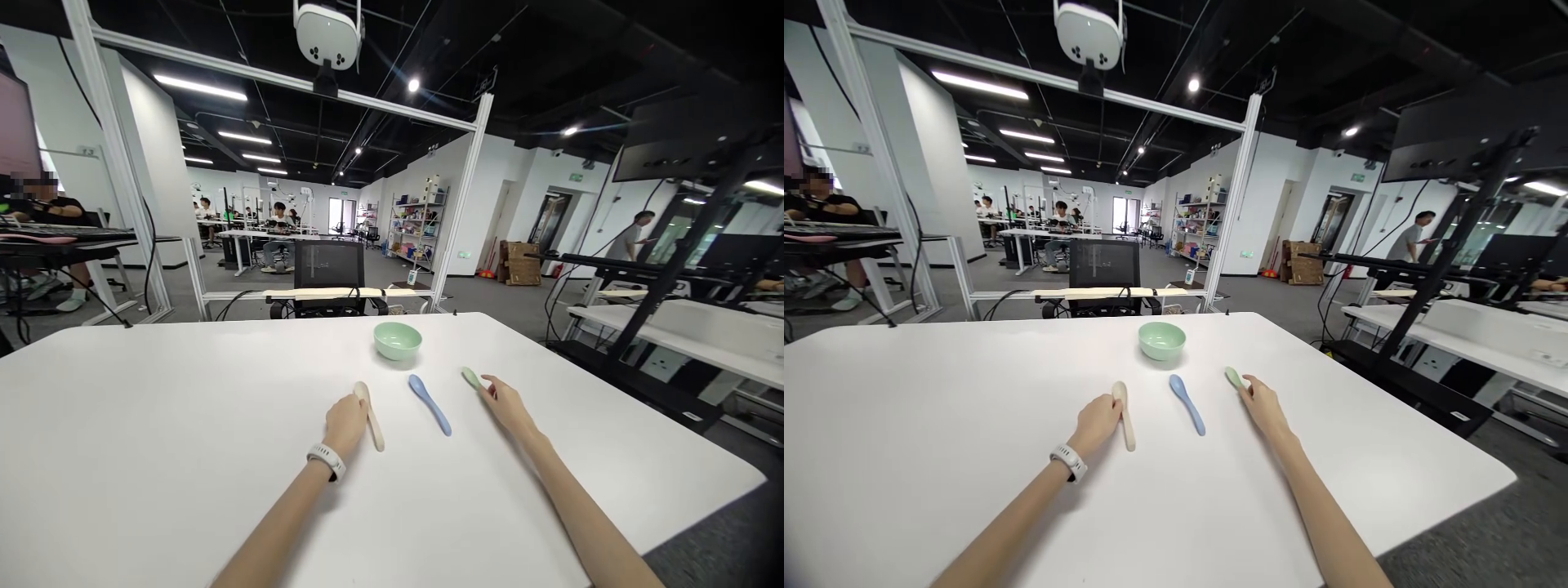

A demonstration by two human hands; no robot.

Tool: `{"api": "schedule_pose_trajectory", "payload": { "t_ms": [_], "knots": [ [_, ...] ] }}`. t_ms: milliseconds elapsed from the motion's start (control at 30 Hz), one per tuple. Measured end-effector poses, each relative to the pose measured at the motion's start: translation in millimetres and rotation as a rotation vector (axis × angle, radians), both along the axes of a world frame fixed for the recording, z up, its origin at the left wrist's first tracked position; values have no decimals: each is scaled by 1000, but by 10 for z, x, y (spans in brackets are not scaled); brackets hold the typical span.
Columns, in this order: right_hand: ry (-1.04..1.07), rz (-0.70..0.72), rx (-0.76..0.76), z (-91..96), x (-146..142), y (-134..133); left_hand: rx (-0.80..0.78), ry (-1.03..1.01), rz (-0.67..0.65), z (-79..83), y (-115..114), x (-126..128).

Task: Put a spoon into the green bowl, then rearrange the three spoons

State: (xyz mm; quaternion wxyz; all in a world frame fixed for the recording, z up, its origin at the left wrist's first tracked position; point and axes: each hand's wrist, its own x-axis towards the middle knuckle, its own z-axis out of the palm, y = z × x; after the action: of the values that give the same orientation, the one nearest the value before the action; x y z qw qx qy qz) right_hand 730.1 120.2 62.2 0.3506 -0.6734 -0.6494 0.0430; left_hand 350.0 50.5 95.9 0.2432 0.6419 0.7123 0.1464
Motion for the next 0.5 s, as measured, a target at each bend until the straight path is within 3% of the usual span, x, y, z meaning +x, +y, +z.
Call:
{"api": "schedule_pose_trajectory", "payload": {
  "t_ms": [133,500],
  "knots": [
    [12,-24,-19,-110,69,49,-9,15,1,22,-8,-15],
    [28,-45,-28,-126,98,60,-36,-3,-11,66,-9,-13]
  ]
}}
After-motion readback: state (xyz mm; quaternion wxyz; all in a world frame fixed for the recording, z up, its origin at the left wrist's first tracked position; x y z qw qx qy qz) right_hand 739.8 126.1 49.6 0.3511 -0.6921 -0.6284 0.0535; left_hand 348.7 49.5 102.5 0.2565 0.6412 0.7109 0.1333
